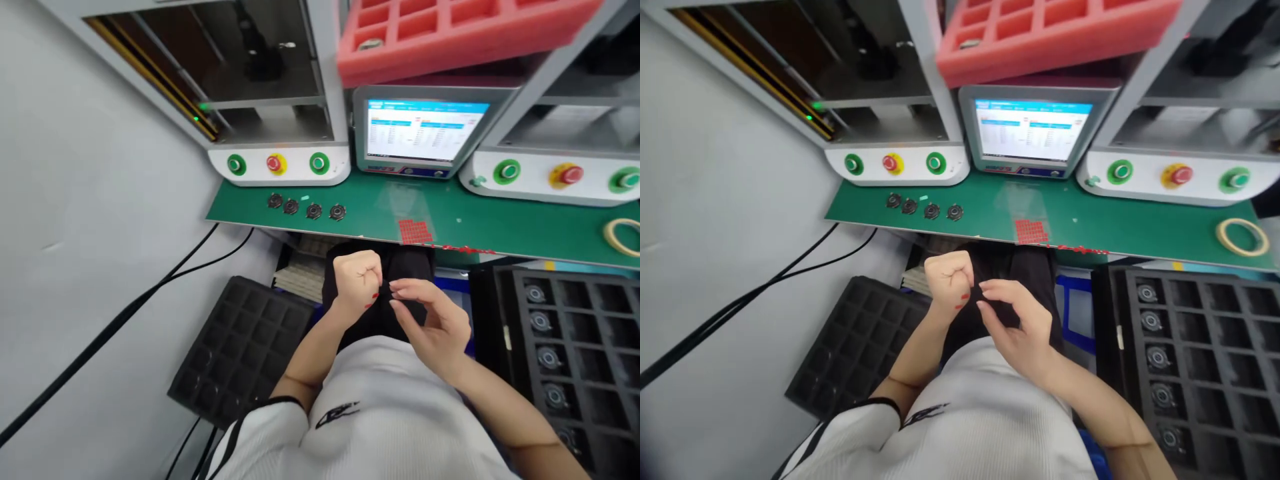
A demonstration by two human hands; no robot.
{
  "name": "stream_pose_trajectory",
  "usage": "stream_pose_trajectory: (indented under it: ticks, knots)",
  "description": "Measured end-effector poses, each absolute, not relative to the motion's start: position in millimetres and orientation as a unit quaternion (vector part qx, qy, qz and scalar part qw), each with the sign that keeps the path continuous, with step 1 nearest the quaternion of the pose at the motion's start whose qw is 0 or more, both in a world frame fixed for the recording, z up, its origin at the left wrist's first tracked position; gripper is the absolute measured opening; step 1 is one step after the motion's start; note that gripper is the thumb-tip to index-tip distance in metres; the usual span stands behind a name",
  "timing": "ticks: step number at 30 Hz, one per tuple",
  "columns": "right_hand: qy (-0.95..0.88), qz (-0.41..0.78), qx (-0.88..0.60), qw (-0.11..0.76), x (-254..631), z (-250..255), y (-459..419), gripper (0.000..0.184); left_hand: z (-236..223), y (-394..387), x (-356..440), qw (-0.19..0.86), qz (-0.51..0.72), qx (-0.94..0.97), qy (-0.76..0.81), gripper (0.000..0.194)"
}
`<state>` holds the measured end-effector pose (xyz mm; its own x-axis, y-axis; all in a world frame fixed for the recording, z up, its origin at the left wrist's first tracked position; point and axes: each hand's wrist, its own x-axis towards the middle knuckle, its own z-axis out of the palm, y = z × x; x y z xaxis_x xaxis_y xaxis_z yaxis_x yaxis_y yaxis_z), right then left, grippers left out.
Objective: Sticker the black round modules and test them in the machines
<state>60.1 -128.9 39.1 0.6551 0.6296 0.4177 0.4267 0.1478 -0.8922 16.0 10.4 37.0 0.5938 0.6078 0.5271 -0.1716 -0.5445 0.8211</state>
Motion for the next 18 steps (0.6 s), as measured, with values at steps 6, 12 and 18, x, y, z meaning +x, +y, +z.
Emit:
stream_pose_trajectory:
  ticks: [6, 12, 18]
  knots:
    - [-0.335, 0.137, -0.609, 0.705, 43.6, 39.9, -103.8, 0.024, 36.9, 13.5, 2.4, 0.381, 0.503, 0.758, 0.164, 0.023]
    - [-0.298, 0.177, -0.611, 0.711, 42.2, 43.6, -97.1, 0.022, 34.2, 20.6, -3.7, 0.301, 0.532, 0.775, 0.158, 0.021]
    - [-0.25, 0.253, -0.588, 0.727, 46.8, 47.6, -94.5, 0.021, 31.8, 23.8, -6.8, 0.239, 0.543, 0.794, 0.133, 0.02]
